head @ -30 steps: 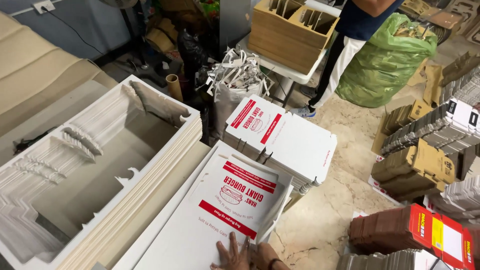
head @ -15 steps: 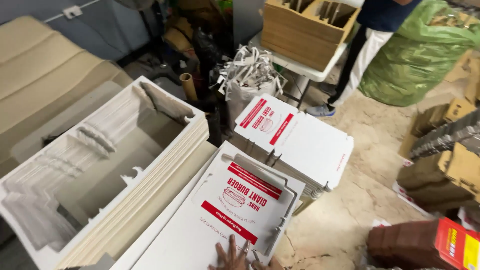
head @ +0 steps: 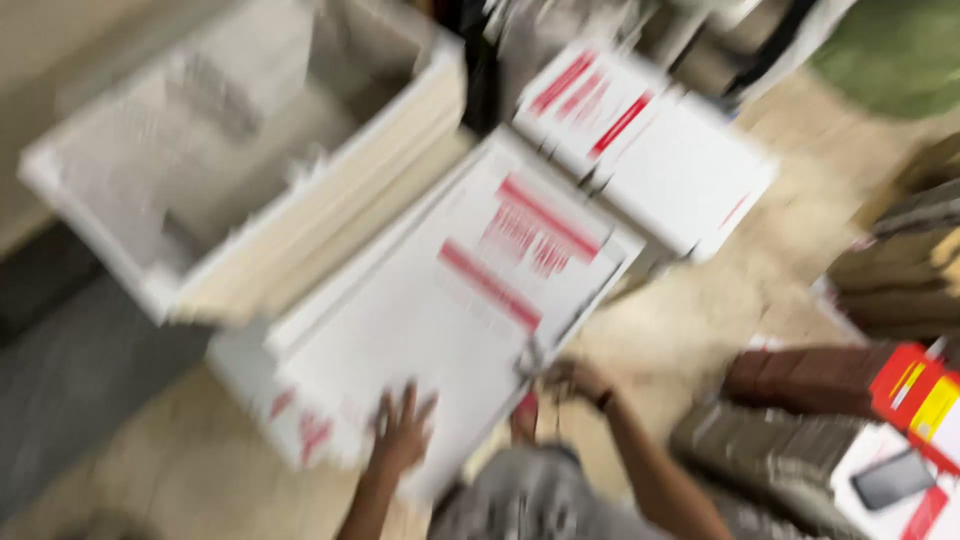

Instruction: The person assembles flat-packed cardboard boxes by folding the sides and tucking the flaps into slots. They repeatedly pick up a flat box, fold it into shape, and place it on a growing stack of completed boxes.

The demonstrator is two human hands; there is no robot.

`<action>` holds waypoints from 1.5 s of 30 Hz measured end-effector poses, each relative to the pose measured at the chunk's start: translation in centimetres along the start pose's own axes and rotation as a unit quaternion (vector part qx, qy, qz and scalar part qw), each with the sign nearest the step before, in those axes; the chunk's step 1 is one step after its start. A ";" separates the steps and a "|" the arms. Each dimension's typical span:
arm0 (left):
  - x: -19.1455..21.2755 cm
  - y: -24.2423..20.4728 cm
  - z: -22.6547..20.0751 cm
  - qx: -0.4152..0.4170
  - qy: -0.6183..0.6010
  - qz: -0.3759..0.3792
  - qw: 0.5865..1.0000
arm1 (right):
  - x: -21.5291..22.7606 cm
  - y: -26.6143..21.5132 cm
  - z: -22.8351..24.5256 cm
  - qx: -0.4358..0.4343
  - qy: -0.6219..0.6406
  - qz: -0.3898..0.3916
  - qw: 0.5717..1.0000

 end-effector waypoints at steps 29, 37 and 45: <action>2.0 -3.8 -0.8 -0.044 -0.002 -0.027 0.999 | -26.8 -5.3 -12.8 0.140 -0.255 -0.216 0.932; 3.5 -4.0 -0.4 -0.038 -0.049 -0.027 0.998 | -30.1 -10.6 -6.4 0.018 0.297 -0.079 0.951; 9.6 -2.7 1.9 -0.092 0.038 0.009 0.995 | -31.2 -3.3 -15.8 -0.102 0.192 0.090 0.972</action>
Point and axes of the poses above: each hand's wrist, its own y-axis towards the middle knuckle, its own x-axis out of the back of the hand, z = x × y, the point moved 4 cm from there along y, towards the middle knuckle, and after that the axes turned 2 degrees about -x, right-handed, at the moved point
